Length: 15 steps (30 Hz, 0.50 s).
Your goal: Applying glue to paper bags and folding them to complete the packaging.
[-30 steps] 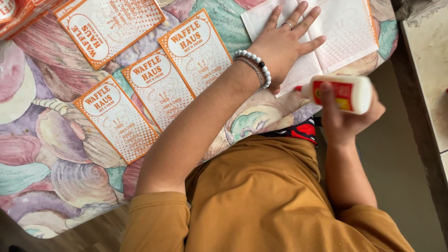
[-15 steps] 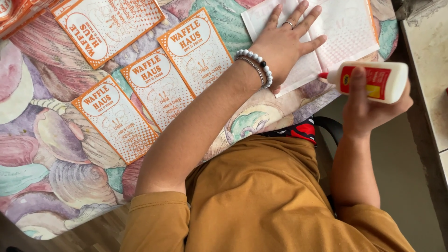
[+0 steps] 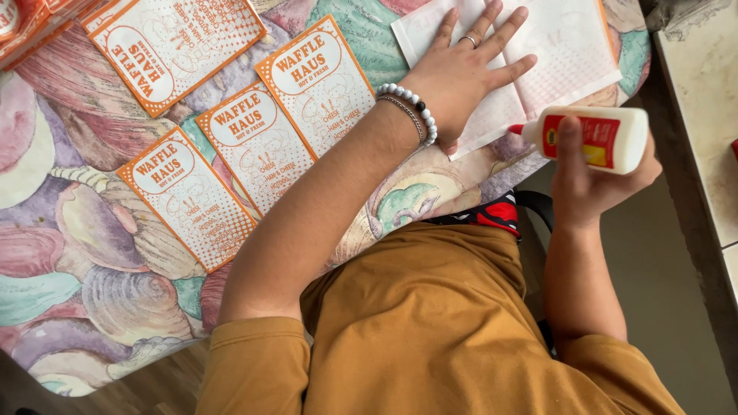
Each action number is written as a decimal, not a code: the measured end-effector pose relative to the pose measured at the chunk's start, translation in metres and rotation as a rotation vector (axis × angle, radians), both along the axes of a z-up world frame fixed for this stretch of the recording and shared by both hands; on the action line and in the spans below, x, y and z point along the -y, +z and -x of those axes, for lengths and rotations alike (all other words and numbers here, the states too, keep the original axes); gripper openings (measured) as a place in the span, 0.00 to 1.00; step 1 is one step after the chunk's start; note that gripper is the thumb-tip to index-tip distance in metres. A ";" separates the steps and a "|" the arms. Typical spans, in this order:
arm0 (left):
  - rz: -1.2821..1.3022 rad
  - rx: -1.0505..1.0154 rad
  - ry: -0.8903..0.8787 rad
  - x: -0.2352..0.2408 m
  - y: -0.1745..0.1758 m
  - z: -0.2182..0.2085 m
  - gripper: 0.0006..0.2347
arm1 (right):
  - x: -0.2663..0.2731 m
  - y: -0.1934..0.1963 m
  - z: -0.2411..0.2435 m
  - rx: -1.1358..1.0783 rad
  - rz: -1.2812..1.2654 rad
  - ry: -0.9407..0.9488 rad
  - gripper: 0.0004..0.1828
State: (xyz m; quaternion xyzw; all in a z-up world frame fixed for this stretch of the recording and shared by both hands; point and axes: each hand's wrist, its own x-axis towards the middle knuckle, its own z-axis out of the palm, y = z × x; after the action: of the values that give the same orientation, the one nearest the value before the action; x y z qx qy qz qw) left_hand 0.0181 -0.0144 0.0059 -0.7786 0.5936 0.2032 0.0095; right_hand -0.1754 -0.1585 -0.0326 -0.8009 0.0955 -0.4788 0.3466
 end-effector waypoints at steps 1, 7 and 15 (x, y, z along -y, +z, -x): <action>0.019 -0.005 -0.001 0.000 -0.002 0.000 0.66 | -0.011 0.016 -0.001 -0.115 0.022 -0.042 0.21; 0.041 -0.031 0.060 -0.015 0.007 0.008 0.61 | 0.063 -0.038 0.026 0.280 -0.119 0.059 0.30; 0.648 0.139 0.377 -0.028 -0.006 0.000 0.36 | 0.092 -0.024 0.039 0.362 -0.405 -0.112 0.19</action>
State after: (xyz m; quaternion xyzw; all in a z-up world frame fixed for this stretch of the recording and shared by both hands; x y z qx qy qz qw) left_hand 0.0180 0.0140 0.0001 -0.8487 0.4713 -0.0504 -0.2345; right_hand -0.2145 -0.2502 -0.0567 -0.6104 0.1699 -0.6036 0.4839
